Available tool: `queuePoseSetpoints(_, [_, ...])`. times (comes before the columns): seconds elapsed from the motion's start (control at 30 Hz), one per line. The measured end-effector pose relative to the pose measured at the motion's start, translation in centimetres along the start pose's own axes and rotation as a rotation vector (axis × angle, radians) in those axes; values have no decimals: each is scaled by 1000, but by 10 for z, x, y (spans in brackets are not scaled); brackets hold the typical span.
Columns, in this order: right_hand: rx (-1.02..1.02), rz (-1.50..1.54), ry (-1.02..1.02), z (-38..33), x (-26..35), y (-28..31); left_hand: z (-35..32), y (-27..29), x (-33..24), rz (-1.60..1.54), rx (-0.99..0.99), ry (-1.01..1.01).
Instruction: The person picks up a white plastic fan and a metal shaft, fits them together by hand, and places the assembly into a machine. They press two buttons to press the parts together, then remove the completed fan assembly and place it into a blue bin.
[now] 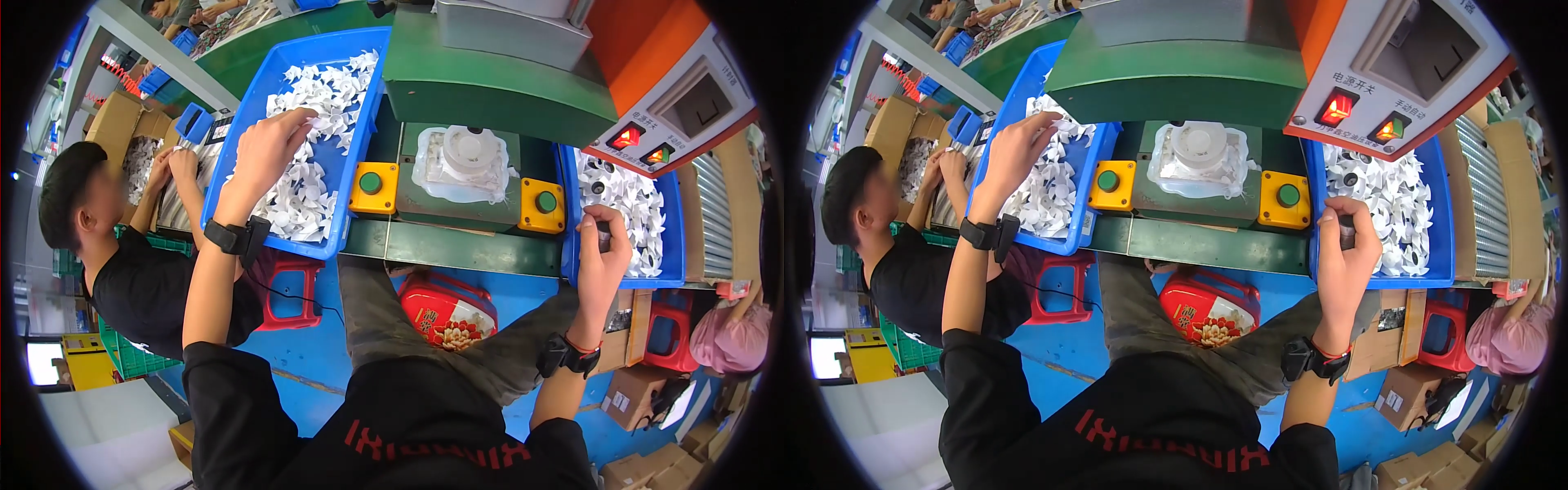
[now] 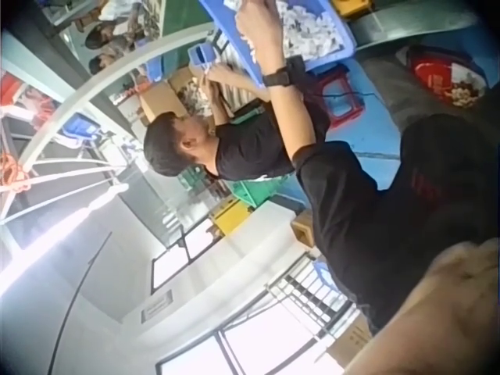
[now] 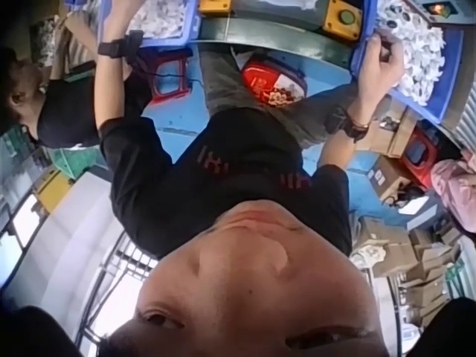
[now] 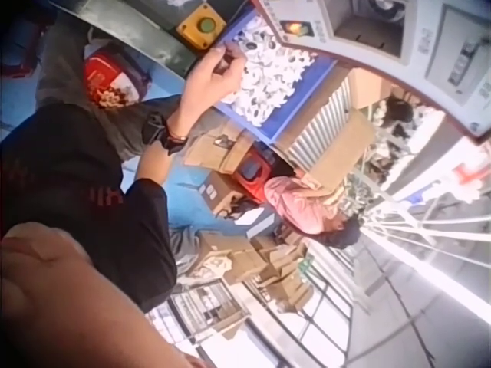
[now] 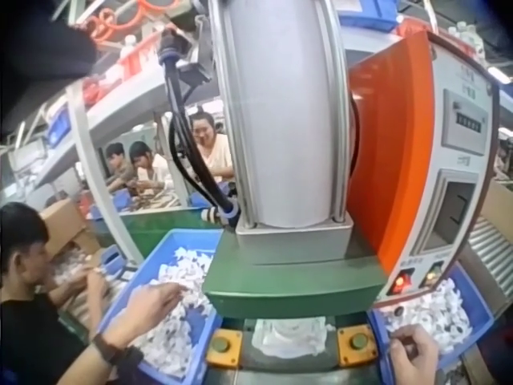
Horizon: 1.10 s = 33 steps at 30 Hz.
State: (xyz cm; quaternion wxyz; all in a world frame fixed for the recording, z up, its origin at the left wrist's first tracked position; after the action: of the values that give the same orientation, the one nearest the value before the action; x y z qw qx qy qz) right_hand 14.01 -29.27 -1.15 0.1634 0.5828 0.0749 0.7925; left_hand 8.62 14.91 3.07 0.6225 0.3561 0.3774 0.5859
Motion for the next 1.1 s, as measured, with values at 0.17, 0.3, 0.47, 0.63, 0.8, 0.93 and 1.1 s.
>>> queuePoseSetpoints(0.17, [-2,10,2,0,-1,0,7,7,-23,-135,-55,-78])
queuePoseSetpoints(0.3, [-43,24,44,1,4,-1,11,21,-71,-134,-111,-115])
queuePoseSetpoints(0.47, [-54,56,70,1,5,-2,18,15,-122,-200,-331,-207])
queuePoseSetpoints(0.63, [-60,35,79,3,4,0,34,-1,-148,-260,-355,-276])
queuePoseSetpoints(0.8, [-20,42,9,3,-2,0,41,-7,-165,-270,-273,-401])
queuePoseSetpoints(0.93, [-43,111,14,5,-2,0,44,-4,-165,-316,-216,-381])
queuePoseSetpoints(1.1, [-35,152,15,1,-5,-1,37,-7,-165,-381,-60,-289])
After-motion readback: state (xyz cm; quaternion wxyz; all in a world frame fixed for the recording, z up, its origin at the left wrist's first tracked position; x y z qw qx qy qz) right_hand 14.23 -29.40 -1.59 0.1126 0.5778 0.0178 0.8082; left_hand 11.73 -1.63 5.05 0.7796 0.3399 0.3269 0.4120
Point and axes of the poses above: each hand's wrist, its own z-axis towards the middle knuckle, its own y-axis out of the back of the hand, x = y × z, the point moved 5 cm from there along z, towards the middle knuckle, and after that the axes turned 7 degrees about -x, right-handed, at the moved point
